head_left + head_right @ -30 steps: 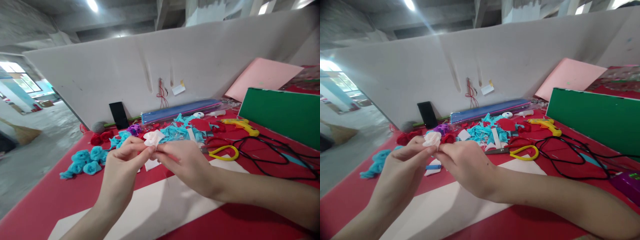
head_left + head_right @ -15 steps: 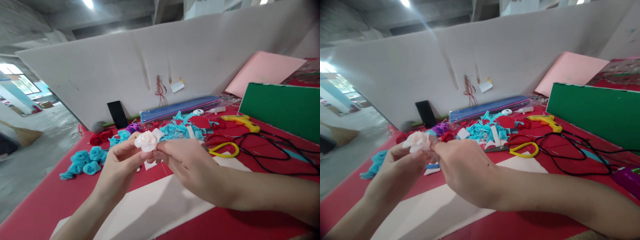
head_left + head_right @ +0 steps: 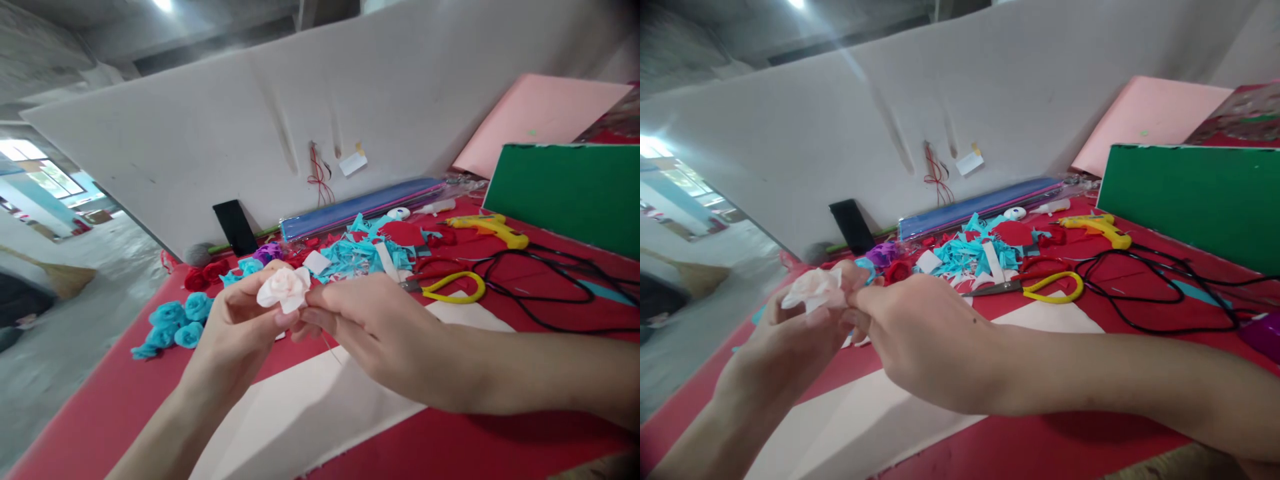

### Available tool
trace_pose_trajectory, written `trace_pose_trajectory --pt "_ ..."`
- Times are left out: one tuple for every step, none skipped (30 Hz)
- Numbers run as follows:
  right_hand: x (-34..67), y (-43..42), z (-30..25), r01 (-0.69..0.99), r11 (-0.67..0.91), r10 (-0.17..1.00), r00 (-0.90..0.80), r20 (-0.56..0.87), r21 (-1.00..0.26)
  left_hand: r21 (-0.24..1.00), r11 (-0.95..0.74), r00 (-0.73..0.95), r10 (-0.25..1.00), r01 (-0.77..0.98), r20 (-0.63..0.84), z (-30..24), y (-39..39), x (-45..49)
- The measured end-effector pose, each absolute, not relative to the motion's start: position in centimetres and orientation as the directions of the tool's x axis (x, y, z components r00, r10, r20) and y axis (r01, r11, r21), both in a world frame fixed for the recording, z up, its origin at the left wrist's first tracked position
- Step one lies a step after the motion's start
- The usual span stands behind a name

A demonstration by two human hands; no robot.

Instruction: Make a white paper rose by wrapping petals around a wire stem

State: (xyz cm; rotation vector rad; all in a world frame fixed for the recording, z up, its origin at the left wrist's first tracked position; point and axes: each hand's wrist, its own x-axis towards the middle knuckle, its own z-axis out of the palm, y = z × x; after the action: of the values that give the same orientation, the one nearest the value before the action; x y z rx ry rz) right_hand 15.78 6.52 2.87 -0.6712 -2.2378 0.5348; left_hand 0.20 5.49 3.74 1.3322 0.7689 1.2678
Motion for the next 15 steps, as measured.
trace_pose_trajectory --pt "15.8 6.5 2.9 0.288 0.771 0.607 -0.602 0.518 -0.568 0.956 -0.201 0.224 0.943 -0.213 0.248 3.8 5.4 0.2" --pt "15.8 6.6 2.9 0.275 0.763 0.610 -0.608 0.509 -0.586 0.957 -0.202 0.229 0.941 -0.209 0.249 3.8 5.4 0.2" --pt "15.8 6.6 3.0 0.263 0.753 0.612 -0.615 0.497 -0.603 0.957 -0.203 0.234 0.939 -0.205 0.250 3.9 5.4 0.1" --pt "15.7 6.6 3.0 0.254 0.744 0.616 -0.618 0.488 -0.618 0.958 -0.205 0.241 0.938 -0.201 0.251 3.9 5.4 0.1" --pt "15.7 6.5 3.0 0.246 0.738 0.618 -0.620 0.484 -0.628 0.958 -0.207 0.247 0.936 -0.197 0.253 3.9 5.4 0.0" --pt "15.7 6.5 3.0 0.240 0.735 0.619 -0.619 0.484 -0.634 0.959 -0.208 0.253 0.934 -0.191 0.253 3.9 5.5 -0.2" --pt "15.7 6.5 3.0 0.231 0.736 0.618 -0.614 0.491 -0.636 0.960 -0.210 0.259 0.932 -0.184 0.254 3.9 5.6 -0.3" --pt "15.7 6.5 3.0 0.224 0.738 0.616 -0.609 0.500 -0.636 0.961 -0.213 0.266 0.930 -0.178 0.255 3.9 5.7 -0.4" --pt "15.7 6.5 3.0 0.215 0.743 0.611 -0.606 0.510 -0.634 0.961 -0.216 0.275 0.926 -0.173 0.258 3.9 5.8 -0.6" --pt "15.7 6.4 3.0 0.208 0.746 0.607 -0.605 0.516 -0.633 0.960 -0.220 0.286 0.922 -0.171 0.262 3.9 5.9 -0.7" --pt "15.7 6.4 3.1 0.201 0.748 0.603 -0.602 0.523 -0.632 0.959 -0.225 0.297 0.916 -0.173 0.268 3.9 6.0 -0.8" --pt "15.7 6.4 3.1 0.194 0.751 0.600 -0.600 0.529 -0.632 0.957 -0.230 0.310 0.910 -0.178 0.277 3.8 6.0 -0.9" --pt "15.8 6.4 3.1 0.188 0.754 0.595 -0.600 0.535 -0.629 0.955 -0.234 0.324 0.902 -0.184 0.284 3.8 6.1 -0.9" --pt "15.8 6.4 3.1 0.184 0.758 0.592 -0.599 0.540 -0.626 0.953 -0.235 0.339 0.895 -0.190 0.289 3.7 6.1 -1.0" --pt "15.8 6.4 3.1 0.183 0.761 0.590 -0.595 0.546 -0.623 0.952 -0.235 0.352 0.889 -0.197 0.292 3.7 6.0 -1.0"
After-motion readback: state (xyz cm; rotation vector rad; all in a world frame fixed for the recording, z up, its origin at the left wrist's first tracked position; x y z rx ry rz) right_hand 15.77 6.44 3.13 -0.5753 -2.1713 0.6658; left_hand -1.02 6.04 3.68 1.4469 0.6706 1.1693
